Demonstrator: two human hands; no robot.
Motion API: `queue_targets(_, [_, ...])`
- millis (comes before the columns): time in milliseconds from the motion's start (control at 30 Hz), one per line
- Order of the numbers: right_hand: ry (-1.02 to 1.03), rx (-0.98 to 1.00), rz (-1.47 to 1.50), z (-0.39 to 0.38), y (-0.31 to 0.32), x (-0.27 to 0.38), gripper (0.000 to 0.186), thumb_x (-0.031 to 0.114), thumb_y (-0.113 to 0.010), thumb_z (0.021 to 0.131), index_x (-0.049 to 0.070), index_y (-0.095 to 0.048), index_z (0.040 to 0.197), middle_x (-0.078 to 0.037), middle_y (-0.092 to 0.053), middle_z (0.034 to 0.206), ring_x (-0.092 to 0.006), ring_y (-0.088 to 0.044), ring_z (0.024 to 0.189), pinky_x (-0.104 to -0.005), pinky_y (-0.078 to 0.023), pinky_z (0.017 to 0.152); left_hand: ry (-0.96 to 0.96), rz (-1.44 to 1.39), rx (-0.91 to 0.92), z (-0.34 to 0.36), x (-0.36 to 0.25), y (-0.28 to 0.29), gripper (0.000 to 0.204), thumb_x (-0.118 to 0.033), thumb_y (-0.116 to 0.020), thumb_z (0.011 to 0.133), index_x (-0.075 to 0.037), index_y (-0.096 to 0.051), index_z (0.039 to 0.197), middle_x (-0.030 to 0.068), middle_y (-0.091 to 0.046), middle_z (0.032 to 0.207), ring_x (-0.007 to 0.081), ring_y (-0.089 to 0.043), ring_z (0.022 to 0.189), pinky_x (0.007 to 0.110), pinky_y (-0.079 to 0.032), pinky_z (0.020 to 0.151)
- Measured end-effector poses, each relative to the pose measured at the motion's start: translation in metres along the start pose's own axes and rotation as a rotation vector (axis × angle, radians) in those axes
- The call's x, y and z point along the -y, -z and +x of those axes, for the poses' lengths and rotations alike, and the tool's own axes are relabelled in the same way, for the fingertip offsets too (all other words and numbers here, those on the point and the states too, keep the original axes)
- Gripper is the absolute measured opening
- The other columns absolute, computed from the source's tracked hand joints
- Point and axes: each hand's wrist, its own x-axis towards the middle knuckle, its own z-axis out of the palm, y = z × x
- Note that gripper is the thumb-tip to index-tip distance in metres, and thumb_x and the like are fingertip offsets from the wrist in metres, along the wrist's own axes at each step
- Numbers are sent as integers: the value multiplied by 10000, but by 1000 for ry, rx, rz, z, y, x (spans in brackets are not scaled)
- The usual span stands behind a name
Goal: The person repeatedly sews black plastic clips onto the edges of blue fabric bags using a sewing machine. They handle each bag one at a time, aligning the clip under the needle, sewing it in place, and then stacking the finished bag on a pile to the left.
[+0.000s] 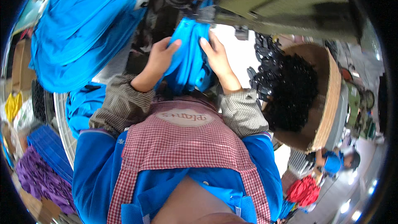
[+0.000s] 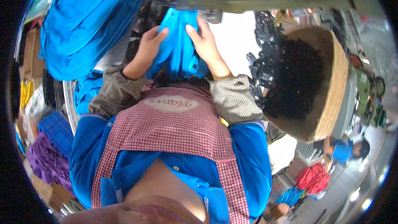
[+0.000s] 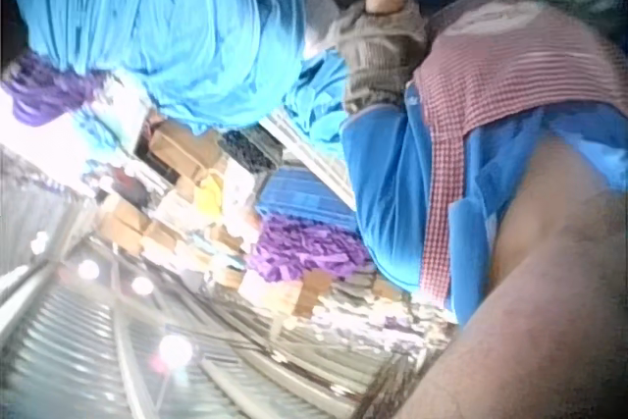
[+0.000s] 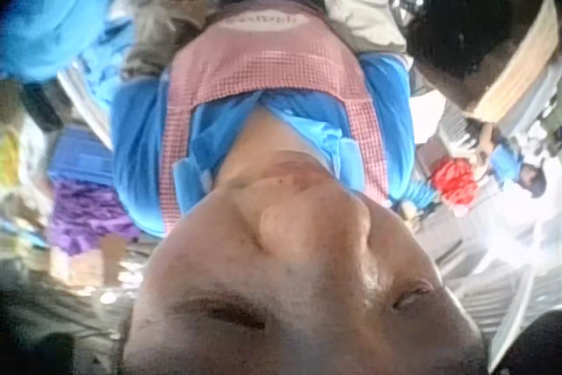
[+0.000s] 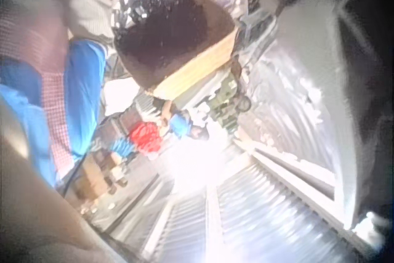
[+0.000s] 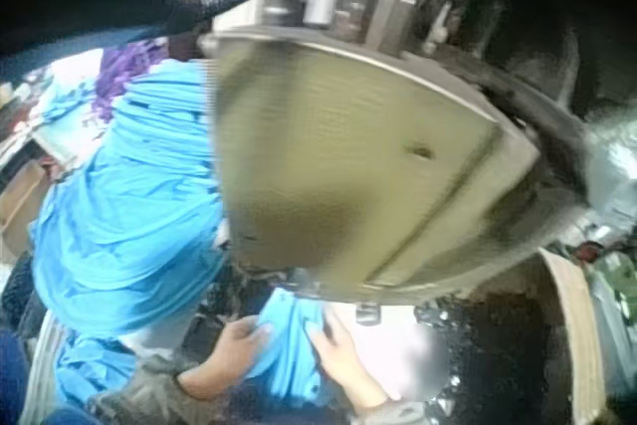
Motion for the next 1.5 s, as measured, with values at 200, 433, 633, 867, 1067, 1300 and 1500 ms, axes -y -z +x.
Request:
queue_targets(200, [-47, -243, -1654, -87, 200, -107, 233, 181, -654, 689, 49, -640, 881, -95, -621, 848, -254, -591, 727, -336, -475, 615, 114, -232, 148, 11, -1, 12, 285, -208, -573, 858, 44, -588, 991, 71, -634, 866, 100, -588, 704, 227, -480, 672])
queue_targets(433, [-329, -562, -256, -62, 215, -101, 229, 221, -687, 760, 25, -617, 663, -7, -528, 548, -108, -491, 493, -230, -372, 502, 154, -246, 176, 12, 1, 17, 286, -202, -580, 850, 47, -587, 991, 82, -637, 868, 111, -599, 718, 239, -489, 681])
queue_targets(633, [-495, -160, 425, -21, 117, -13, 172, 240, -624, 823, 73, -591, 797, -1, -612, 732, -81, -564, 648, -232, -442, 573, 174, -240, 147, 10, -4, 16, 276, -186, -585, 842, 45, -592, 991, 86, -639, 873, 122, -605, 731, 253, -492, 686])
queue_targets(867, [-305, -2, 203, 2, -10, 49, 125, 140, -651, 796, 30, -606, 834, -14, -601, 661, -49, -498, 489, -160, -369, 413, 149, -245, 185, 12, 1, 13, 227, -185, -564, 855, 5, -611, 971, 55, -640, 859, 101, -589, 717, 248, -477, 656])
queue_targets(1067, [-201, -58, 169, 19, -31, 62, 306, 70, -686, 748, -55, -528, 977, -64, -609, 636, -69, -492, 441, -172, -385, 418, 82, -371, 254, 14, 10, 15, 237, -192, -528, 876, 7, -607, 978, 35, -631, 860, 89, -573, 724, 232, -462, 662])
queue_targets(1300, [-305, -115, 167, 25, -33, 64, 255, 123, -700, 746, 10, -543, 912, -40, -579, 638, -76, -475, 422, -184, -372, 370, 72, -323, 228, 13, -2, 13, 368, -315, -440, 920, 11, -600, 979, 45, -622, 904, 92, -565, 780, 232, -448, 720])
queue_targets(1500, [-302, -120, 266, 17, -35, 58, 188, 111, -697, 750, 54, -533, 680, -19, -550, 573, -63, -449, 388, -184, -343, 335, 31, -222, 191, 16, 6, 10, 375, -320, -436, 924, 12, -604, 962, 34, -616, 871, 77, -551, 773, 225, -443, 712])
